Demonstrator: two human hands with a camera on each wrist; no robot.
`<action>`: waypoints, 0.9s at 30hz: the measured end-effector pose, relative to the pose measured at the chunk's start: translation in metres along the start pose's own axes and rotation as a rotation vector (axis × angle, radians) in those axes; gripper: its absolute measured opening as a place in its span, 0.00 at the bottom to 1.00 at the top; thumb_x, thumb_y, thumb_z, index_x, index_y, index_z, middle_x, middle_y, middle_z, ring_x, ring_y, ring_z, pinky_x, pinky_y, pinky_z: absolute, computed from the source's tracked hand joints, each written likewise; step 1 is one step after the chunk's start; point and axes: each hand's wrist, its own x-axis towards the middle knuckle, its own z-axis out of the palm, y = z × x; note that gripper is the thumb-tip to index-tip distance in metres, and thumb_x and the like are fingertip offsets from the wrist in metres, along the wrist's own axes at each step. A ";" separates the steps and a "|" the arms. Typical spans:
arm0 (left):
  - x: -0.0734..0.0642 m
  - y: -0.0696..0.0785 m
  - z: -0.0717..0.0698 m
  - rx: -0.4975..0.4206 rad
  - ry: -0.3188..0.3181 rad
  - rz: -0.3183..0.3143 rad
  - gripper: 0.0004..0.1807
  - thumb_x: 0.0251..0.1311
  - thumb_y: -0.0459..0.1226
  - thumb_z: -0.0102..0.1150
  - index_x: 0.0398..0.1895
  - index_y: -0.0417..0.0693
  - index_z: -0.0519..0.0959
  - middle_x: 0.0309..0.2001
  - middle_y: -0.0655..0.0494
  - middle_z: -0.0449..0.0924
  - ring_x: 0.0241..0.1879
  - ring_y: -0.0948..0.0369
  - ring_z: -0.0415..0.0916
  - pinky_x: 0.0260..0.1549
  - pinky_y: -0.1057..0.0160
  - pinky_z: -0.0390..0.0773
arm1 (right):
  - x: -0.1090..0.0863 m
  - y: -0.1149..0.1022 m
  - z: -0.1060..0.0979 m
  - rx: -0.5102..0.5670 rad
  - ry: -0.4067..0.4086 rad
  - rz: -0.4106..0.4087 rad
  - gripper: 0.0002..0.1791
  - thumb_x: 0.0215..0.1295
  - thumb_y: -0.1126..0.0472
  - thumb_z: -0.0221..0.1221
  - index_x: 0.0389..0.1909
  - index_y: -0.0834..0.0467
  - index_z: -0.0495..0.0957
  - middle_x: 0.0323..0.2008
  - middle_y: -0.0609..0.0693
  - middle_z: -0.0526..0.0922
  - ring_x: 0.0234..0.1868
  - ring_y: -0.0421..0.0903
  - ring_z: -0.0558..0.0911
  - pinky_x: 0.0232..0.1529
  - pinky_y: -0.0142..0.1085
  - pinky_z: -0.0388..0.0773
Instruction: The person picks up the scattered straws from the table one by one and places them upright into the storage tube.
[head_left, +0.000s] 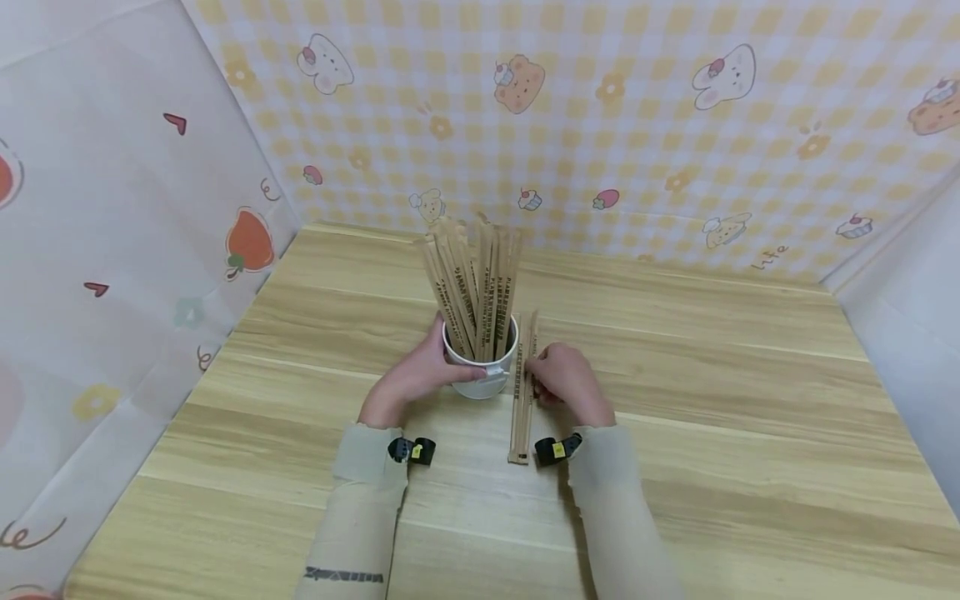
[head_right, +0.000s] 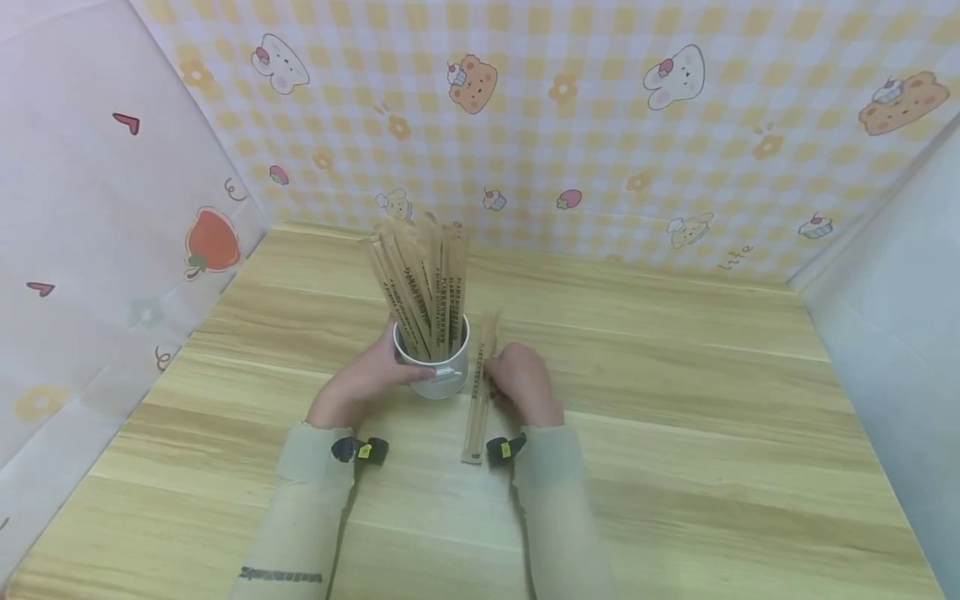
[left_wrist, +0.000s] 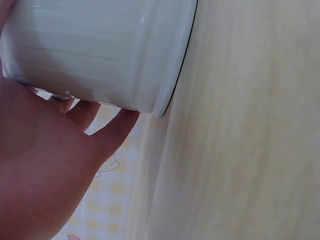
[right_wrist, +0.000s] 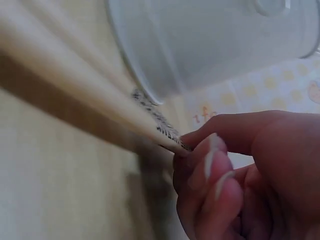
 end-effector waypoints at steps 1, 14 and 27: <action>0.000 0.000 0.000 0.001 0.001 0.000 0.60 0.38 0.30 0.70 0.67 0.67 0.37 0.63 0.56 0.55 0.57 0.57 0.61 0.58 0.59 0.58 | 0.000 0.000 -0.002 0.010 0.007 -0.004 0.17 0.59 0.55 0.48 0.15 0.58 0.73 0.12 0.51 0.75 0.12 0.45 0.74 0.15 0.34 0.72; 0.000 0.001 -0.001 0.022 0.000 -0.016 0.60 0.38 0.31 0.70 0.67 0.66 0.37 0.63 0.53 0.55 0.57 0.55 0.62 0.57 0.58 0.59 | -0.001 0.001 -0.021 0.163 0.122 -0.077 0.12 0.60 0.52 0.49 0.32 0.56 0.74 0.21 0.53 0.78 0.22 0.50 0.78 0.21 0.36 0.74; 0.000 0.000 0.000 0.022 -0.007 -0.009 0.60 0.39 0.31 0.69 0.67 0.67 0.36 0.63 0.53 0.54 0.57 0.55 0.62 0.57 0.58 0.60 | -0.019 -0.016 -0.048 0.473 0.508 -0.330 0.19 0.61 0.47 0.52 0.40 0.59 0.75 0.26 0.53 0.79 0.22 0.45 0.78 0.25 0.38 0.79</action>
